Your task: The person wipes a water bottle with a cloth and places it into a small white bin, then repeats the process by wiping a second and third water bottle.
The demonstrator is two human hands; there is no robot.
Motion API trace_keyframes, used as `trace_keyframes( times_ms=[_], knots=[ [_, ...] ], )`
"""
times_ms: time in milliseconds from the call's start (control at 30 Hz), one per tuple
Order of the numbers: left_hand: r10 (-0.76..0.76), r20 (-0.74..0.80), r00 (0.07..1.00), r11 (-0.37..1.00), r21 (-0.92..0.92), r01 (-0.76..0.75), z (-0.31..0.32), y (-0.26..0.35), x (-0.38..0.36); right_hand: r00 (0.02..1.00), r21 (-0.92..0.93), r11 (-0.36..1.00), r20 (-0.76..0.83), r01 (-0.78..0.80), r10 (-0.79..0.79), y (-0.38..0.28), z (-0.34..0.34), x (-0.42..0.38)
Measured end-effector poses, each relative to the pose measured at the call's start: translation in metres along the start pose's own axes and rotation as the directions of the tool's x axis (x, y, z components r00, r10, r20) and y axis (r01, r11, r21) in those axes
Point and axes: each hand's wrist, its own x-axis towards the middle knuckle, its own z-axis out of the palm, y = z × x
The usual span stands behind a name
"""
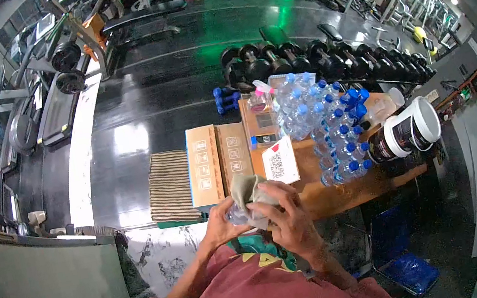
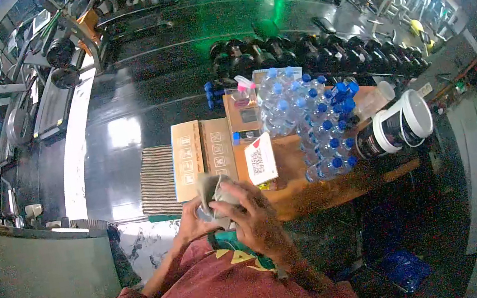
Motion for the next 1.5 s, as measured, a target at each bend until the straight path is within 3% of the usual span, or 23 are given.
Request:
trace_keyframes(
  times_ms=[133,200,300,333,400,433,467,533,567,600,700,767,933,967,1000,1067,1200,1233,1267,1333,1400,1467,1500],
  knots=[
    [0.212,-0.035,0.977,0.953,0.227,-0.199,-0.018,-0.003,-0.007,0.994,0.088,0.990,0.005,-0.107,0.107,-0.002,0.010,0.006],
    [0.174,-0.001,0.985,0.958,0.232,-0.169,-0.025,0.003,-0.011,0.993,0.105,0.987,0.001,-0.120,0.120,0.009,0.021,0.002],
    [0.171,-0.059,0.984,0.981,0.104,-0.164,-0.024,0.000,-0.017,0.863,0.383,0.775,0.168,-0.502,0.476,0.035,0.036,-0.015],
    [0.136,-0.059,0.989,0.986,0.101,-0.130,-0.025,0.005,-0.018,0.861,0.381,0.773,0.174,-0.507,0.479,0.044,0.050,-0.024],
    [0.073,-0.068,0.995,0.992,0.105,-0.066,-0.030,0.017,-0.016,0.714,0.547,0.689,-0.217,-0.475,0.665,0.037,0.062,-0.018],
    [0.074,-0.060,0.995,0.986,0.157,-0.064,-0.031,0.021,-0.014,0.659,0.747,0.496,-0.103,-0.443,0.745,0.020,0.042,-0.010],
    [0.068,-0.055,0.996,0.986,0.154,-0.059,-0.032,0.016,-0.012,0.653,0.745,0.493,-0.102,-0.449,0.750,0.014,0.042,-0.011],
    [0.045,-0.024,0.999,0.971,0.236,-0.038,-0.033,0.003,-0.006,0.812,0.558,0.789,-0.319,-0.256,0.489,0.007,0.041,-0.015],
    [0.084,0.016,0.996,0.977,0.197,-0.086,-0.033,0.013,-0.005,0.925,0.128,0.990,-0.368,-0.054,0.098,0.012,0.035,-0.005],
    [0.084,0.019,0.996,0.977,0.197,-0.086,-0.031,0.023,-0.004,0.982,0.033,0.998,-0.184,-0.045,0.050,0.005,0.027,0.005],
    [0.025,0.014,1.000,0.991,0.129,-0.026,-0.026,0.016,-0.004,0.984,0.089,0.994,-0.163,-0.063,0.077,0.022,0.044,0.004],
    [0.029,-0.006,1.000,0.993,0.117,-0.028,-0.030,0.015,-0.006,0.872,0.353,0.846,-0.138,-0.399,0.469,0.038,0.050,-0.001],
    [-0.033,0.019,0.999,0.985,-0.171,0.036,-0.039,-0.025,-0.001,0.724,0.397,0.849,-0.462,-0.348,0.513,0.052,0.084,-0.019],
    [-0.058,0.055,0.997,0.995,-0.080,0.063,-0.042,-0.038,0.000,0.703,0.393,0.866,-0.519,-0.310,0.487,0.048,0.090,-0.019],
    [-0.060,0.059,0.996,0.995,-0.079,0.065,-0.041,-0.039,0.001,0.746,0.427,0.860,-0.467,-0.279,0.474,0.026,0.079,0.000],
    [-0.106,0.063,0.992,0.989,-0.095,0.112,-0.040,-0.039,0.004,0.931,0.079,0.987,-0.330,-0.139,0.158,0.024,0.086,0.010],
    [-0.195,0.001,0.981,0.973,0.128,0.194,-0.042,-0.069,0.005,0.976,0.015,0.992,-0.176,-0.128,0.128,0.011,0.086,0.015],
    [-0.351,0.058,0.935,0.827,-0.450,0.338,-0.035,-0.003,0.005,0.988,0.011,0.998,-0.136,-0.068,0.069,0.011,0.085,0.009],
    [-0.350,0.057,0.935,0.826,-0.453,0.336,-0.038,-0.006,0.007,0.996,0.010,1.000,-0.093,-0.008,0.009,0.010,0.084,0.001],
    [-0.316,0.151,0.937,0.740,-0.579,0.343,-0.046,-0.015,0.011,1.000,0.020,1.000,0.024,0.004,-0.004,0.015,0.083,-0.013],
    [-0.298,0.141,0.944,0.708,-0.631,0.317,-0.042,-0.011,0.010,0.989,0.283,0.950,0.105,-0.130,0.104,0.022,0.076,-0.020],
    [-0.295,0.175,0.939,0.800,-0.493,0.343,-0.044,-0.029,0.011,0.987,0.398,0.904,0.067,-0.158,0.143,0.034,0.076,-0.025],
    [-0.413,0.255,0.874,0.684,-0.547,0.483,-0.046,-0.007,0.006,0.945,0.433,0.884,-0.174,-0.178,0.276,0.041,0.085,-0.031]
  ],
)
